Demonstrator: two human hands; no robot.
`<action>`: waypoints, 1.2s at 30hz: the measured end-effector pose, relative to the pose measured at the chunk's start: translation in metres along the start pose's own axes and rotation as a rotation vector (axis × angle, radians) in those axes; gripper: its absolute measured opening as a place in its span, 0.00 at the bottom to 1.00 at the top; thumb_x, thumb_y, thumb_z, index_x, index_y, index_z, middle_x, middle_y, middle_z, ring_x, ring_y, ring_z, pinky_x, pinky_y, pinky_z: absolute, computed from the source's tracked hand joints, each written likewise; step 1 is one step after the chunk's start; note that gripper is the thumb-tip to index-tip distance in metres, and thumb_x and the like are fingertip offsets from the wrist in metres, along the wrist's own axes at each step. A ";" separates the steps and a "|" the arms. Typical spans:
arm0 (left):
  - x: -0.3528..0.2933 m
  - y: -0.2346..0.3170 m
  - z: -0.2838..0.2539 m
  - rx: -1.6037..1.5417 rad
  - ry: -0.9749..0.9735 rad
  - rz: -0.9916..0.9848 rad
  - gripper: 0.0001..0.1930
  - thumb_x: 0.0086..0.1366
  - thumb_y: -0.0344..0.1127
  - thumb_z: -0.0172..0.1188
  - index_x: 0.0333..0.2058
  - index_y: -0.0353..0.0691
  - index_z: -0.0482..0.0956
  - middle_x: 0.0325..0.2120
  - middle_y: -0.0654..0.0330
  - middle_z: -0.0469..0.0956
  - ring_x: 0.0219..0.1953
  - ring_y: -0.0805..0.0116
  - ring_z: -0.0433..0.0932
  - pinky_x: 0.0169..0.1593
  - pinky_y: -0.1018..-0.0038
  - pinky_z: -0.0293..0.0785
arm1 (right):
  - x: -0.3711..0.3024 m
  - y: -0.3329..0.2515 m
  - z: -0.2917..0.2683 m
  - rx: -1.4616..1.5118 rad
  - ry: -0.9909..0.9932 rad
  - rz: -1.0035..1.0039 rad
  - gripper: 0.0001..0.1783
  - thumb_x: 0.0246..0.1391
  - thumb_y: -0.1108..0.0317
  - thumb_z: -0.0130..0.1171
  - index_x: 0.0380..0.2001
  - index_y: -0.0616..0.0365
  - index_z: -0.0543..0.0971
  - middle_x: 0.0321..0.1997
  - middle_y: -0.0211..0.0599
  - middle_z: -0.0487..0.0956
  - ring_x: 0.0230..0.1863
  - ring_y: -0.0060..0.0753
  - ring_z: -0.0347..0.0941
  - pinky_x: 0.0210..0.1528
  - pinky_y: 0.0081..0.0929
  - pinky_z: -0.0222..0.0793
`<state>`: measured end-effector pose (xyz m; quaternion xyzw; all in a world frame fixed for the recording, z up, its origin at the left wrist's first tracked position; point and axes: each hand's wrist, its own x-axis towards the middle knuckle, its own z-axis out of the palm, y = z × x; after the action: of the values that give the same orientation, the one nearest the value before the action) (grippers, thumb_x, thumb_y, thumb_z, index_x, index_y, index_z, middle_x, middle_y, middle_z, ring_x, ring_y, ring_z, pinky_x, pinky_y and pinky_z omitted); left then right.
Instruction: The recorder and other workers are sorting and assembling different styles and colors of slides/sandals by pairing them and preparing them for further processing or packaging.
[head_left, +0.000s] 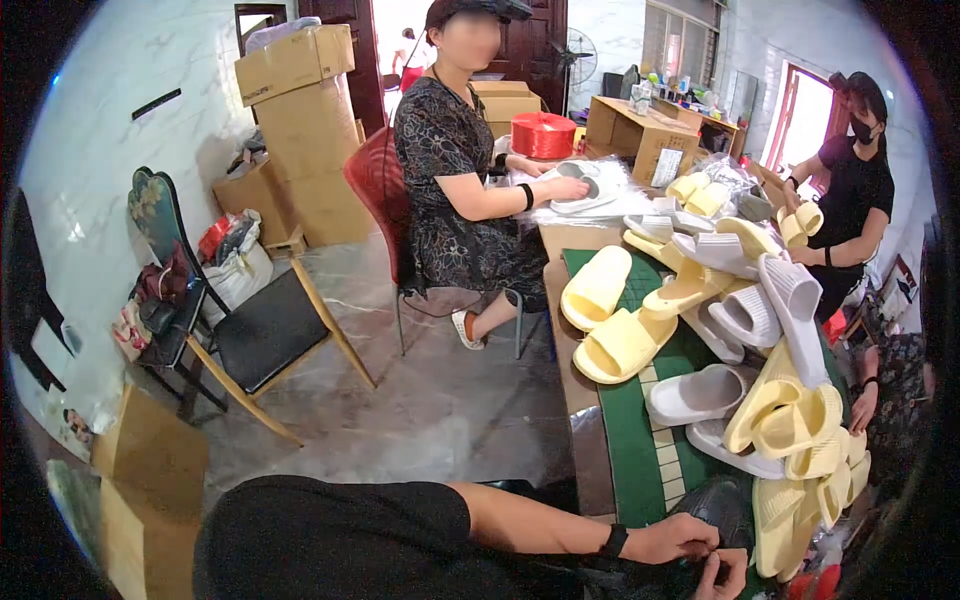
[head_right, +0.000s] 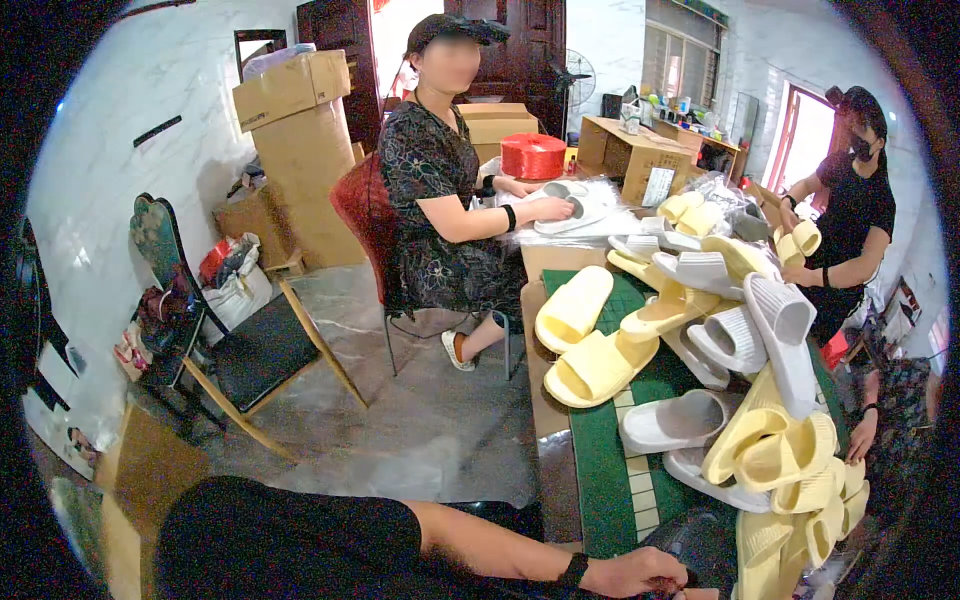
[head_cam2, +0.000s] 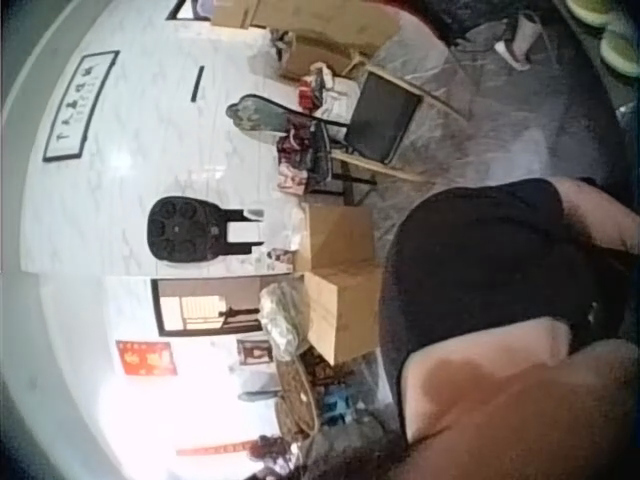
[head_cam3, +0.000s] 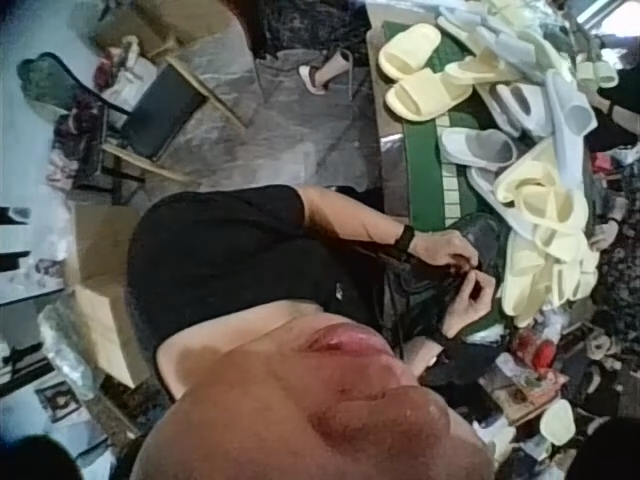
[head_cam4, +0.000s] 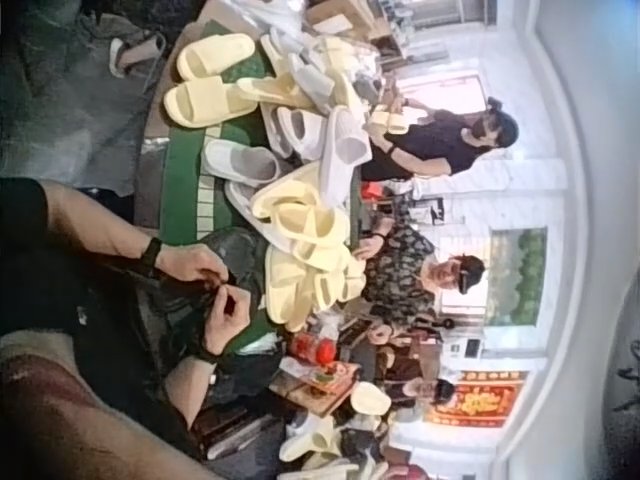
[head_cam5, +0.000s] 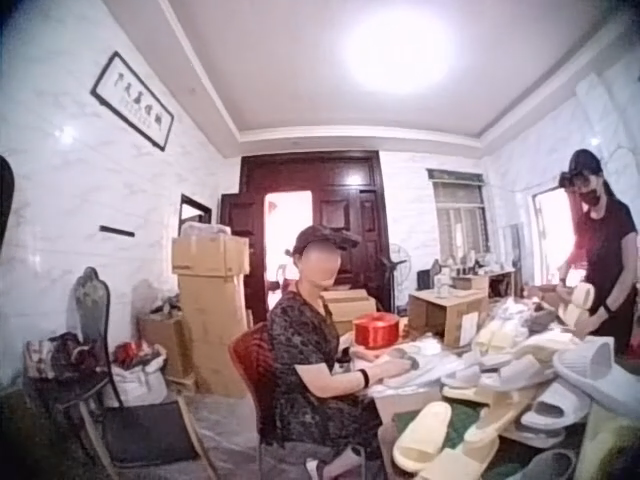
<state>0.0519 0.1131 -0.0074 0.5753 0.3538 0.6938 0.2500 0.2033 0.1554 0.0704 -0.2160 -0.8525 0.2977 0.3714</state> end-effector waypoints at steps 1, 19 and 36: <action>-0.001 -0.001 0.000 0.001 -0.021 -0.048 0.06 0.58 0.21 0.58 0.31 0.33 0.70 0.20 0.55 0.73 0.25 0.61 0.75 0.32 0.68 0.70 | -0.001 0.001 0.000 -0.011 0.004 0.011 0.08 0.65 0.69 0.59 0.33 0.62 0.76 0.30 0.33 0.75 0.30 0.25 0.68 0.37 0.24 0.68; 0.000 0.000 -0.003 0.059 -0.051 -0.013 0.05 0.59 0.20 0.56 0.32 0.33 0.70 0.20 0.55 0.72 0.25 0.62 0.76 0.32 0.68 0.69 | 0.003 -0.009 0.001 0.025 0.004 0.024 0.06 0.63 0.71 0.58 0.33 0.63 0.75 0.31 0.37 0.75 0.32 0.30 0.69 0.40 0.28 0.69; -0.001 -0.007 0.002 0.028 -0.025 -0.013 0.05 0.61 0.19 0.55 0.31 0.34 0.68 0.20 0.59 0.71 0.25 0.68 0.74 0.31 0.72 0.70 | 0.000 -0.003 0.000 0.081 0.067 -0.005 0.06 0.62 0.72 0.60 0.34 0.64 0.76 0.33 0.36 0.77 0.34 0.30 0.71 0.41 0.27 0.69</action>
<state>0.0535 0.1167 -0.0133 0.5851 0.3641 0.6798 0.2511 0.2031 0.1528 0.0727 -0.2087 -0.8274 0.3237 0.4087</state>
